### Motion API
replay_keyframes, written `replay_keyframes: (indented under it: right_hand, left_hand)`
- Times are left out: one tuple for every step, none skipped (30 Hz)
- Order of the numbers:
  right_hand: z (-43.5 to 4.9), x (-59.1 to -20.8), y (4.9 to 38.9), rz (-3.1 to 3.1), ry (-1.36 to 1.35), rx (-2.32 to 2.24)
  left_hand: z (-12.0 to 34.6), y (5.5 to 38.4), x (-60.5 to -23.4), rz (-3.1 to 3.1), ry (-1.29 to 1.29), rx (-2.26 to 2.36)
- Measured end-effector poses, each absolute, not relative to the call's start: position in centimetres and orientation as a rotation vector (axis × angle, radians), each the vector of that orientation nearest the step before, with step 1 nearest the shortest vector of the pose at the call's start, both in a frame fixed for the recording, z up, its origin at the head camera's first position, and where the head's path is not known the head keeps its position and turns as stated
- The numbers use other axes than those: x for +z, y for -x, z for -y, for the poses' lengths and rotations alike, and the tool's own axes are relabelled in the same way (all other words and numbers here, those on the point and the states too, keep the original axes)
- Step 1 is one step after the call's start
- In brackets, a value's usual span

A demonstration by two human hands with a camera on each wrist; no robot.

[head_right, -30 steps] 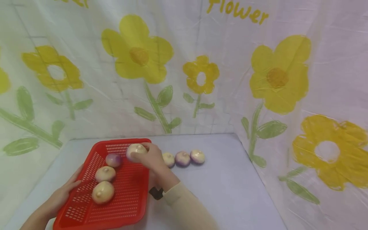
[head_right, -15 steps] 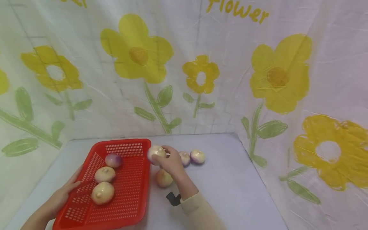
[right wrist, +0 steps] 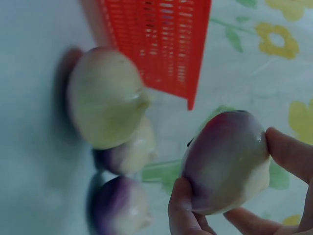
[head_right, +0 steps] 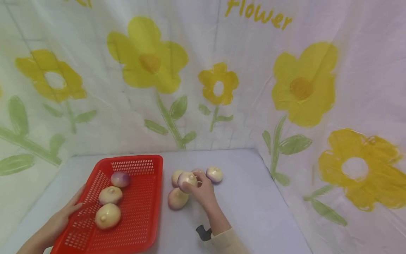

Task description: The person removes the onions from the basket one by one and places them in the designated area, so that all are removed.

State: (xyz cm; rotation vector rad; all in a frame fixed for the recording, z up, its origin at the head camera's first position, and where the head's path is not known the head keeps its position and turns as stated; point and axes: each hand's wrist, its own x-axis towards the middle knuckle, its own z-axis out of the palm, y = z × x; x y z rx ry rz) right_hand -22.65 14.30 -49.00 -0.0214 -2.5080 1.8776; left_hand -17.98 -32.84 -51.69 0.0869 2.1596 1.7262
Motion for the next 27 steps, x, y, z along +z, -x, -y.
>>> replay_keyframes:
  right_hand:
    - [-14.6,-49.4,22.4,2.512,0.041,1.870]
    - [-14.9,-49.7,22.2,2.515,0.065,1.861]
    - [-15.2,-49.9,22.0,2.518,0.090,1.852]
    - [-15.5,-50.1,21.8,2.524,0.117,1.839]
    - [-15.7,-50.2,21.6,2.529,0.142,1.831]
    - [-16.0,-50.4,21.5,2.529,0.158,1.829]
    - [-16.2,-50.5,21.4,2.532,0.172,1.828]
    - [-16.4,-50.7,21.4,2.536,0.183,1.825]
    - [-16.6,-50.9,21.3,2.541,0.191,1.815]
    - [-16.7,-51.2,21.3,2.549,0.200,1.809]
    - [-16.8,-51.6,21.3,2.554,0.209,1.805]
    - [-16.9,-51.9,21.2,2.559,0.213,1.802]
    - [-17.0,-52.2,21.2,2.566,0.219,1.793]
    - [-17.0,-52.6,21.2,2.570,0.224,1.785]
    - [-17.1,-53.0,21.3,2.573,0.232,1.783]
    - [-17.2,-53.3,21.3,2.576,0.238,1.785]
    - [-17.2,-53.6,21.4,2.577,0.243,1.785]
    - [-17.2,-53.9,21.4,2.579,0.251,1.785]
    - [-17.2,-54.1,21.5,2.581,0.258,1.781]
    - [-17.2,-54.4,21.6,2.584,0.266,1.781]
    - [-17.2,-54.6,21.6,2.588,0.271,1.775]
    - [-17.1,-54.7,21.7,2.593,0.274,1.768]
    - [-17.1,-54.9,21.7,2.600,0.275,1.759]
    - [-17.0,-55.0,21.8,2.603,0.274,1.753]
    - [-17.0,-55.1,21.8,2.608,0.275,1.746]
    - [-16.9,-55.1,21.8,2.614,0.275,1.736]
    - [-16.9,-55.2,21.8,2.620,0.274,1.726]
  left_hand:
    - [32.9,17.9,-51.8,-2.178,-0.096,1.714]
    - [33.0,17.8,-51.9,-2.167,-0.089,1.722]
    - [33.0,17.8,-52.0,-2.163,-0.092,1.727]
    - [33.0,17.8,-52.0,-2.156,-0.087,1.732]
    - [33.0,17.9,-52.0,-2.161,-0.083,1.727]
    - [33.0,17.9,-51.9,-2.167,-0.072,1.720]
    - [33.0,17.9,-51.8,-2.163,-0.058,1.716]
    - [33.0,17.9,-51.7,-2.159,-0.048,1.712]
    - [33.0,17.9,-51.6,-2.168,-0.041,1.700]
    - [33.0,17.9,-51.6,-2.181,-0.035,1.689]
    - [33.0,17.8,-51.5,-2.182,-0.035,1.687]
    - [33.0,17.8,-51.5,-2.183,-0.042,1.686]
    - [33.0,17.8,-51.5,-2.185,-0.061,1.689]
    - [33.0,17.8,-51.4,-2.178,-0.074,1.695]
    - [33.0,17.9,-51.4,-2.158,-0.077,1.709]
    - [33.0,17.9,-51.3,-2.136,-0.080,1.723]
    - [32.9,18.0,-51.1,-2.114,-0.082,1.734]
    - [32.9,18.1,-51.0,-2.105,-0.087,1.739]
    - [32.9,18.1,-51.0,-2.096,-0.089,1.742]
    - [32.8,18.1,-50.9,-2.087,-0.080,1.743]
    - [32.8,18.2,-50.8,-2.085,-0.076,1.745]
    - [32.8,18.1,-50.8,-2.090,-0.073,1.743]
    - [32.8,18.1,-50.9,-2.090,-0.067,1.745]
    - [32.8,18.1,-50.9,-2.084,-0.058,1.751]
    - [32.8,18.0,-50.9,-2.076,-0.050,1.758]
    - [32.9,17.9,-51.0,-2.070,-0.046,1.763]
    - [32.9,17.9,-51.1,-2.058,-0.038,1.772]
